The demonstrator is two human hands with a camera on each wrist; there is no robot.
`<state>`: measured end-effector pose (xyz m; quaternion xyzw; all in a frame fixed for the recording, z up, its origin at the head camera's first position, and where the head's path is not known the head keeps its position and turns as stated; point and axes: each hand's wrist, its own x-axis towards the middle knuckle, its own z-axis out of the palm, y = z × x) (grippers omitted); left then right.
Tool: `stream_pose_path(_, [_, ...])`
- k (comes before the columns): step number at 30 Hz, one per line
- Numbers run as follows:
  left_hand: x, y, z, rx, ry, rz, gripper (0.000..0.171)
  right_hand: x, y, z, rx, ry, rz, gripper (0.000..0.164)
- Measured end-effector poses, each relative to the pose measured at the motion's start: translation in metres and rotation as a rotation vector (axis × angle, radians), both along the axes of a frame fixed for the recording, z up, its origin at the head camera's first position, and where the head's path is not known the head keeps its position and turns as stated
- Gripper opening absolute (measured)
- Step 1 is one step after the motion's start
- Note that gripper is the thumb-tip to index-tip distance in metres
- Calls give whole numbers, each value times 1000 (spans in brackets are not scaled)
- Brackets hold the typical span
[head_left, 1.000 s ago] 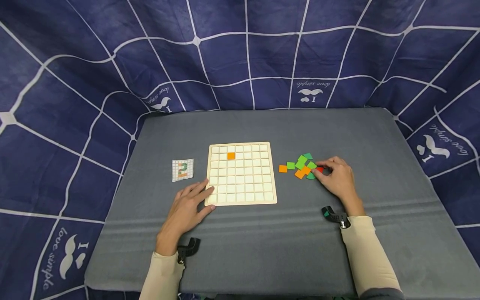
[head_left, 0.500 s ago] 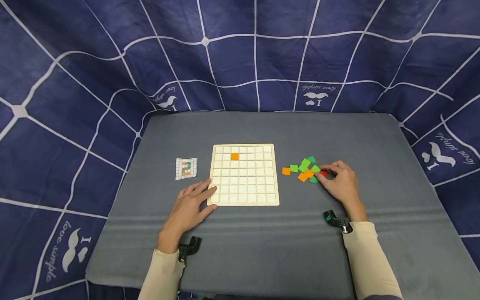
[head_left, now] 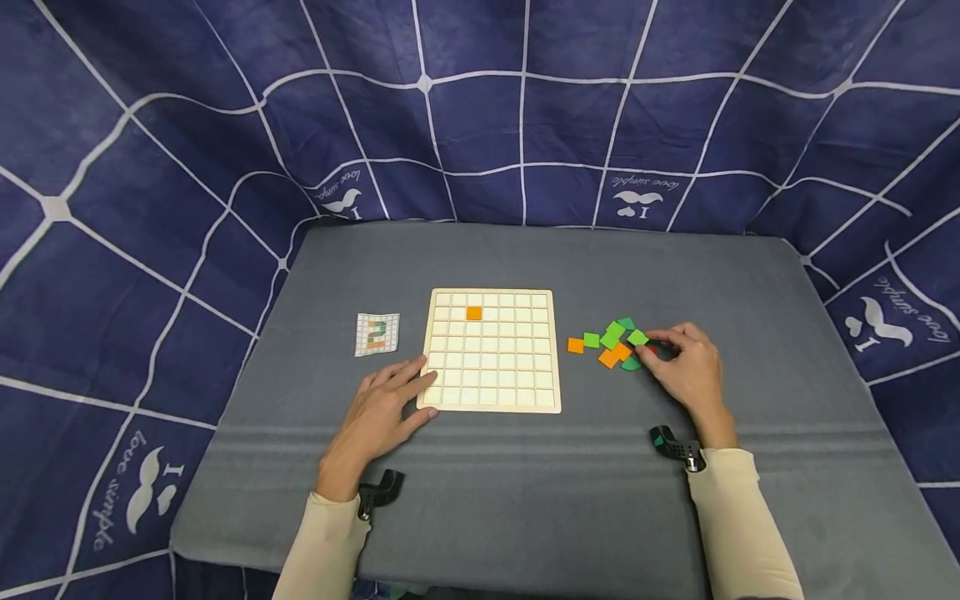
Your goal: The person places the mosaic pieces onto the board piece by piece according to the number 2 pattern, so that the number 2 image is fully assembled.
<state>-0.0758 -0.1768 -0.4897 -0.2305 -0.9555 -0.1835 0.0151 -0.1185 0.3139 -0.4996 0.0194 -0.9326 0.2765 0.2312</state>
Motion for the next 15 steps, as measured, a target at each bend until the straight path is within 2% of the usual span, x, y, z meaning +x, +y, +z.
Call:
stream_pose_path(5, [0,1,1,-20,10,-4,61,-3,-4,9,-17,23,6,26])
stream_pose_path(15, [4,1,1,5,60,-4,60,-15,-19,20,-19,88,75,27])
